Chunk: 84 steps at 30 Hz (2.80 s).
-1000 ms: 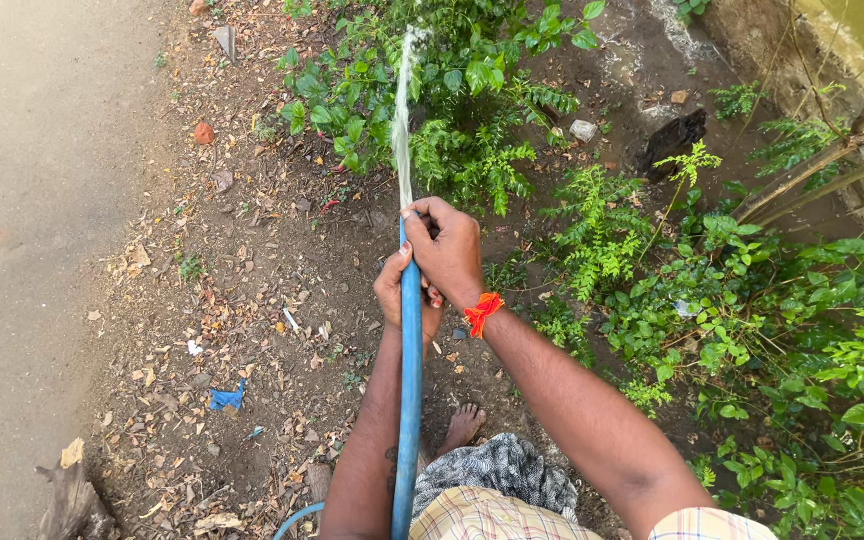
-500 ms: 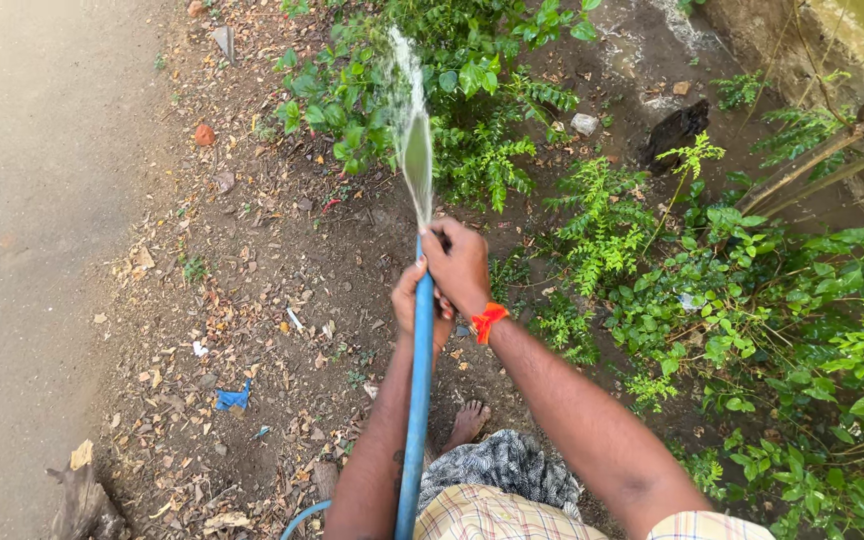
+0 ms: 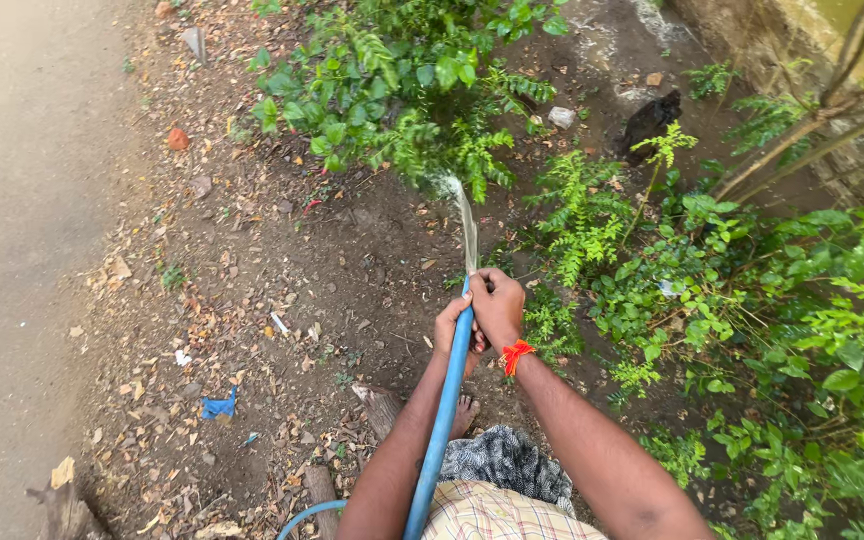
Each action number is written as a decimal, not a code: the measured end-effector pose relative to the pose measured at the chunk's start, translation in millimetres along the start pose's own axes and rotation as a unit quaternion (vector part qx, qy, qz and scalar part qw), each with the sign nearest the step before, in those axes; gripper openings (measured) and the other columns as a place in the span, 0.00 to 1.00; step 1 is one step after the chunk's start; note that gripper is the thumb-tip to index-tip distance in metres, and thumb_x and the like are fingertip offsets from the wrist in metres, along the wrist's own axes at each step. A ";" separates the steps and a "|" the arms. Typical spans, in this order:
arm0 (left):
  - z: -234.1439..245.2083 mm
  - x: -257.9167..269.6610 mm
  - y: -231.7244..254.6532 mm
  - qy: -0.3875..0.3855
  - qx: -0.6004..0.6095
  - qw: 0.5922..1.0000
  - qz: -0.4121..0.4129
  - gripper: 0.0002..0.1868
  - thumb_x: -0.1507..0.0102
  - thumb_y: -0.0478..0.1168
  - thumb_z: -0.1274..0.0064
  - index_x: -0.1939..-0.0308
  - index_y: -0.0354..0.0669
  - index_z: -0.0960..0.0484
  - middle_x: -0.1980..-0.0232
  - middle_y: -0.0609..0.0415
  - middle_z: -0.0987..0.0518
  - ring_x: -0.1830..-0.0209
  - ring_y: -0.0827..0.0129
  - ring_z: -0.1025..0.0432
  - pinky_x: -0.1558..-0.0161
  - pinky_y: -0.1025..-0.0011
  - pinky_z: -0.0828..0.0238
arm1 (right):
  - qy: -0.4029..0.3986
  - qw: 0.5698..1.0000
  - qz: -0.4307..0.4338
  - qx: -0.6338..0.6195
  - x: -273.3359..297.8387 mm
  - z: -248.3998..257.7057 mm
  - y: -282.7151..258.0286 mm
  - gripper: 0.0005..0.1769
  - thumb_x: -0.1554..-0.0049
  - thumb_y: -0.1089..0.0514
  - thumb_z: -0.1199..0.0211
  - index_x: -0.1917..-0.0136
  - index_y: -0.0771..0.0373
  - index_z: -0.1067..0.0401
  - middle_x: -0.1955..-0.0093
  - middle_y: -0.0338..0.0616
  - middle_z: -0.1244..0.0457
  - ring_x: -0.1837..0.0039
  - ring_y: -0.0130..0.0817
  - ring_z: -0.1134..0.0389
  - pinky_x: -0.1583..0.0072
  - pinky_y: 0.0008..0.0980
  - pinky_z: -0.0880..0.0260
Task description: The person waters plants using a blue hose, holding the end with both hands to direct the stream.
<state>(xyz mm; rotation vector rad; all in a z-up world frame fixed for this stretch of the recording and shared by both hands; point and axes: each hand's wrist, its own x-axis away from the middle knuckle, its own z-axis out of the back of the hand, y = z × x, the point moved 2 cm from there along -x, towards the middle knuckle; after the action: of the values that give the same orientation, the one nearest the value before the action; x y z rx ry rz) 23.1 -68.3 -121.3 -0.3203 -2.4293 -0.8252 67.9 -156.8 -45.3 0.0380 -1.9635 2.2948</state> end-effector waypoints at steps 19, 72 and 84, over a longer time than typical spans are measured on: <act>36.0 4.4 -47.0 0.045 -0.025 0.998 0.044 0.22 0.37 0.56 0.46 0.77 0.46 0.28 0.84 0.57 0.30 0.88 0.69 0.33 0.87 0.71 0.37 | -0.005 0.998 -0.062 -0.001 28.3 11.7 59.3 0.11 0.42 0.57 0.39 0.55 0.66 0.21 0.71 0.43 0.31 0.76 0.26 0.34 0.73 0.31 0.36; -20.3 -1.9 -121.1 -0.025 -0.070 0.991 0.111 0.25 0.37 0.57 0.44 0.78 0.44 0.28 0.83 0.55 0.30 0.88 0.67 0.33 0.86 0.71 0.35 | 0.076 0.993 -0.081 -0.027 39.2 108.3 64.8 0.11 0.40 0.58 0.40 0.55 0.69 0.23 0.72 0.40 0.34 0.76 0.23 0.37 0.73 0.28 0.39; -43.7 11.8 -111.2 -0.014 -0.055 0.992 0.111 0.23 0.36 0.56 0.44 0.74 0.43 0.29 0.81 0.56 0.30 0.86 0.69 0.33 0.85 0.72 0.35 | 0.076 0.994 -0.068 -0.037 37.1 116.3 43.7 0.11 0.40 0.58 0.39 0.54 0.70 0.24 0.72 0.40 0.34 0.77 0.23 0.38 0.74 0.28 0.40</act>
<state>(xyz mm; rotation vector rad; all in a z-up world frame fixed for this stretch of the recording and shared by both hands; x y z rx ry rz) -10.8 -182.0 -140.0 -0.6364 -2.3250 -0.8599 19.4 -275.2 -66.2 -0.0096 -1.9054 2.0749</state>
